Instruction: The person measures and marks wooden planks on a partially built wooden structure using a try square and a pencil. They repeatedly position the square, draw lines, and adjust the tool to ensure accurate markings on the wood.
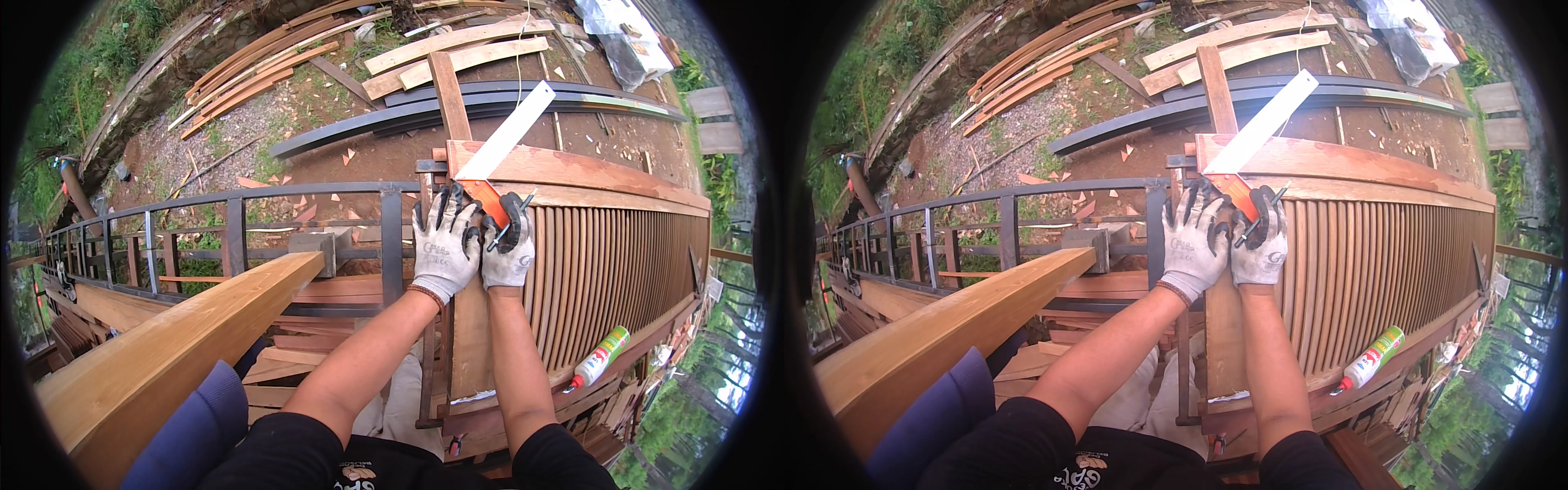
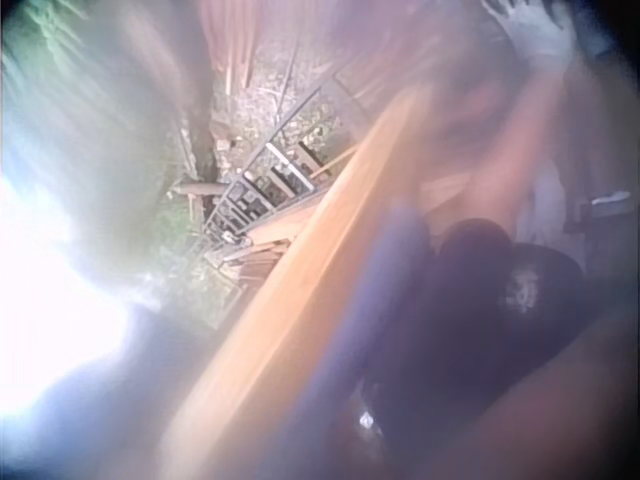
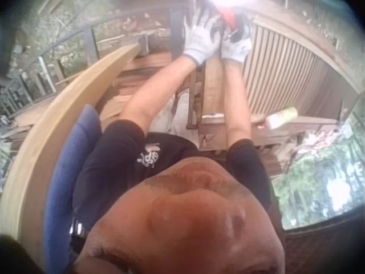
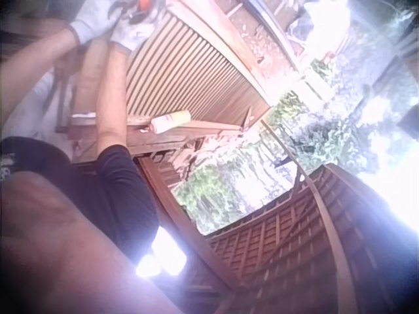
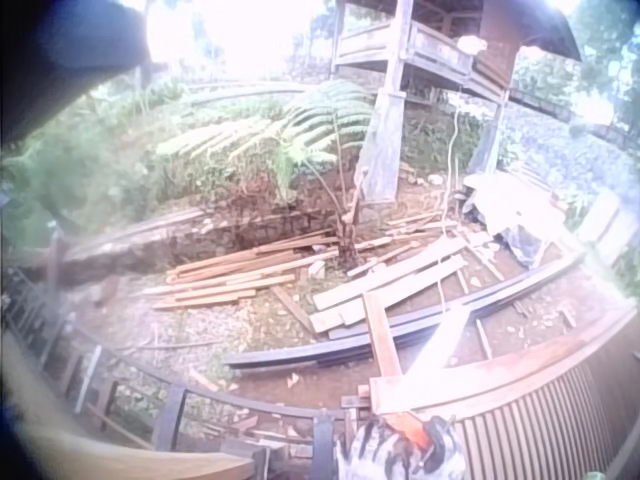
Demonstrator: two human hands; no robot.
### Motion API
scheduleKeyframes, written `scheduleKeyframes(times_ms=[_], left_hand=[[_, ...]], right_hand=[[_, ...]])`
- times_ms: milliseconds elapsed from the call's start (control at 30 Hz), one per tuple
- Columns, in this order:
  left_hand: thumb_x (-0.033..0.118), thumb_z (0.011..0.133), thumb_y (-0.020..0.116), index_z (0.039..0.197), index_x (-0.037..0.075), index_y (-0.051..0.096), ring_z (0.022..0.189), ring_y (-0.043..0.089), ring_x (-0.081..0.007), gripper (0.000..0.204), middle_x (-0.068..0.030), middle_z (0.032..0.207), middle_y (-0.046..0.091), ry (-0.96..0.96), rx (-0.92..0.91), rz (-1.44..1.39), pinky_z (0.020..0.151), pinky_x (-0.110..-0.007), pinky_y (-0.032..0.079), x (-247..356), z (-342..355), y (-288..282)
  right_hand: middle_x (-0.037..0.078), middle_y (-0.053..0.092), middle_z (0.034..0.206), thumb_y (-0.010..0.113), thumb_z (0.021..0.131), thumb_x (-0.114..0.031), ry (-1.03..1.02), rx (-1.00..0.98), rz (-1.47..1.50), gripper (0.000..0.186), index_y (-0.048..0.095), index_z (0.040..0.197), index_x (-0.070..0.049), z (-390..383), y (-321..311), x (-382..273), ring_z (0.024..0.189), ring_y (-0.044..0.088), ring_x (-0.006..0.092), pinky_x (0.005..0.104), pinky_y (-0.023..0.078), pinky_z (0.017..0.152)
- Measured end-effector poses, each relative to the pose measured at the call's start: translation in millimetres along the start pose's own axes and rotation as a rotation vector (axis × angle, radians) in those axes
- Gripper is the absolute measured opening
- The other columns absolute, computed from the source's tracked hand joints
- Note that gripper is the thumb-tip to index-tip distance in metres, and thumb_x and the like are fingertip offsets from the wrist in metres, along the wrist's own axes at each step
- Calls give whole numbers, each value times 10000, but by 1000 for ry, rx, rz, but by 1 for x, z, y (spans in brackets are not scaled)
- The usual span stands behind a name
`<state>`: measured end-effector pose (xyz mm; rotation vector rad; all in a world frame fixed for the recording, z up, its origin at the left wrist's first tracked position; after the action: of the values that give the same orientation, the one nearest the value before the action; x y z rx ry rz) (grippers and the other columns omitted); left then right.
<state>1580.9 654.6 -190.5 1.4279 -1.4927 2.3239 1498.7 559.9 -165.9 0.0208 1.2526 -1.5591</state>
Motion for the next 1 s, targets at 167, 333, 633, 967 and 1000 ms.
scheduleKeyframes(times_ms=[167,333,633,967,1000], left_hand=[[286,888,597,1439,185,513,1493,278,-359,567,-185,1557,395,-16,-23,27,1206,-640,104,2,1,-2],[303,884,610,1443,197,509,1491,281,-361,578,-178,1547,411,-25,-24,31,1208,-636,105,4,2,-4],[324,896,612,1450,192,495,1494,279,-361,582,-169,1546,422,-34,-30,43,1211,-624,114,5,2,-4],[339,904,597,1461,209,482,1500,265,-349,584,-158,1564,398,-63,-79,80,1222,-616,103,7,3,-9],[331,896,605,1466,218,475,1503,262,-342,595,-155,1568,390,-73,-105,72,1224,-619,98,8,4,-9]], right_hand=[[184,601,1345,671,842,13,-25,2,-9,547,503,1360,-40,1,-3,-1,1257,564,392,468,453,1072],[198,561,1390,551,865,49,19,-2,15,543,450,1396,-9,1,-10,-3,1298,529,390,459,414,1109],[181,550,1392,462,1055,-141,169,168,419,442,396,1465,8,-5,-3,5,1283,554,274,389,447,1077],[129,613,1311,621,1014,-346,222,221,637,527,551,1361,45,22,-21,0,1080,577,142,294,459,973],[127,619,1306,613,1020,-308,232,147,670,480,563,1340,46,33,-24,-3,1071,590,150,301,472,964]])
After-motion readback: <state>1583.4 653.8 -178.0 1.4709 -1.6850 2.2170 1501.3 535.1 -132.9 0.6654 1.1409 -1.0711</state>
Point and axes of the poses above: each hand's wrist, its own z-axis towards the middle knuckle, its own y-axis out of the palm, x = y × z, the point moved 2 cm from there along z, towards the middle knuckle
